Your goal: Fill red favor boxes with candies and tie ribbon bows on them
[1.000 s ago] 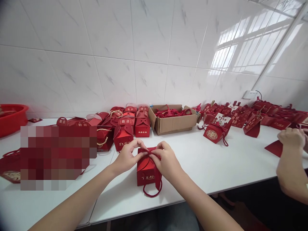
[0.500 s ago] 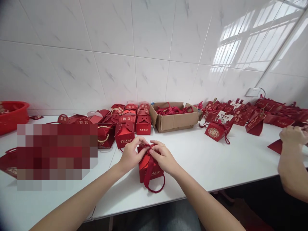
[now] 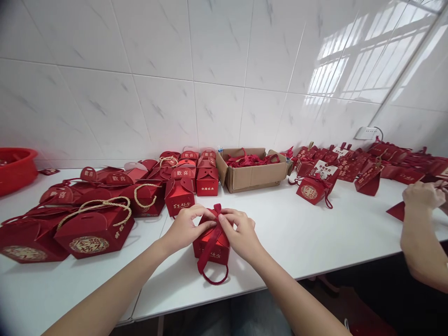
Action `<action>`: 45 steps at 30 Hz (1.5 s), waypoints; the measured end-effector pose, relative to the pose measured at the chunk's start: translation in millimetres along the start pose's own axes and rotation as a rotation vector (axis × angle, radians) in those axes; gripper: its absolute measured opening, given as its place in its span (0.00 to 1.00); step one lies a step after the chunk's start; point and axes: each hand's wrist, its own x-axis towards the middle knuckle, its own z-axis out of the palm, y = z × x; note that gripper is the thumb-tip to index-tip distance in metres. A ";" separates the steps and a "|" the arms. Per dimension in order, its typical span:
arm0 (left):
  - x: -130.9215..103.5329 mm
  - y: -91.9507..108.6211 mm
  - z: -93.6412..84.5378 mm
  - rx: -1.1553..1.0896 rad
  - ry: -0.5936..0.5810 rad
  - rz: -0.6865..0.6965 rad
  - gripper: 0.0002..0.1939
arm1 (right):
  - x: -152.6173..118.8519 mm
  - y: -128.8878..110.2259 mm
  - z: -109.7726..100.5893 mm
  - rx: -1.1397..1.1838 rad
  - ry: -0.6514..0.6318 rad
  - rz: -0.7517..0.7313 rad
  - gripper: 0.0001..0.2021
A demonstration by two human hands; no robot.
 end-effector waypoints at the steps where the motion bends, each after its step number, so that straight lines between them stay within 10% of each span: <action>1: 0.3 -0.3 -0.7 0.000 -0.001 -0.002 0.04 | -1.0 0.6 -3.7 -0.035 0.003 -0.051 0.15; 10: 0.4 1.0 -2.6 -0.012 -0.031 0.034 0.07 | -5.1 10.4 -22.0 -0.370 0.027 -0.359 0.10; 26: 0.2 2.6 -4.0 -0.036 -0.050 0.078 0.09 | 38.2 -9.4 -28.2 -0.021 -0.224 -0.052 0.15; 45: 4.9 -1.8 -4.4 0.048 0.127 -0.008 0.10 | 28.4 -1.8 -49.6 -0.134 -0.523 -0.352 0.15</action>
